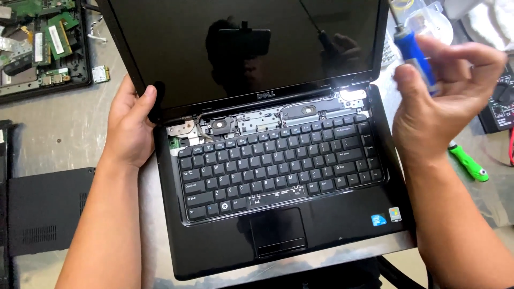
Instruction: The person removes the plastic bezel above the keyboard, unscrews the keyboard from the laptop chassis, and disconnects the ribbon cable to fully remove the keyboard.
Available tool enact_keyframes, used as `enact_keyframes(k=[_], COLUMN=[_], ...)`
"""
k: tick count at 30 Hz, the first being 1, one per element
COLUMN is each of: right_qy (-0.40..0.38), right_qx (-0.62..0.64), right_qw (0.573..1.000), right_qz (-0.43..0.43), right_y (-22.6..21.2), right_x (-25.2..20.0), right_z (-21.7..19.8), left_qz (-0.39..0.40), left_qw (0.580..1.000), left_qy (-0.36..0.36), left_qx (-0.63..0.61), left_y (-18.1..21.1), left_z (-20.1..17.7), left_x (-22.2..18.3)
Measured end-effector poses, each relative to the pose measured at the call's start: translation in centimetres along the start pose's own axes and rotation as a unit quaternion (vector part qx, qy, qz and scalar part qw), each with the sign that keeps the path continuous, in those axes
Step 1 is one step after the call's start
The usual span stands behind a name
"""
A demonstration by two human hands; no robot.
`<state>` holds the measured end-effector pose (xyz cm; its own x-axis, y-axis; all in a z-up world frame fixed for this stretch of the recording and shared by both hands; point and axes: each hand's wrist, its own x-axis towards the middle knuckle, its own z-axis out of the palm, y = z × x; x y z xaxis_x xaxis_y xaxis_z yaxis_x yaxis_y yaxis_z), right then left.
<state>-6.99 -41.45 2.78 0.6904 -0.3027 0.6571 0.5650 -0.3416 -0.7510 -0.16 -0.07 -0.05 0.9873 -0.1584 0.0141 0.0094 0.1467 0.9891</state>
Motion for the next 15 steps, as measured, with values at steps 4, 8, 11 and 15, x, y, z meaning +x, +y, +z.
enact_keyframes(k=[4,8,11,15], right_qy=[0.022,0.07,0.127,0.105], right_qx=[-0.018,0.064,0.051,-0.027], right_qw=[0.997,0.995,0.99,0.993], right_qz=[-0.073,-0.029,0.027,-0.041], right_y=[0.5,2.5,1.1,4.3], right_x=[0.7,0.1,0.9,2.1], right_z=[-0.2,-1.5,-1.1,-4.6], left_qz=[0.009,0.031,0.045,0.095], left_qw=[1.0,0.999,0.999,0.995], left_qy=[-0.006,-0.016,-0.017,-0.013], left_qx=[-0.011,-0.005,-0.005,0.036], left_y=[-0.1,-0.7,-0.9,-1.1], left_z=[0.0,-0.3,-0.3,0.0], left_x=[0.2,0.3,0.5,0.5])
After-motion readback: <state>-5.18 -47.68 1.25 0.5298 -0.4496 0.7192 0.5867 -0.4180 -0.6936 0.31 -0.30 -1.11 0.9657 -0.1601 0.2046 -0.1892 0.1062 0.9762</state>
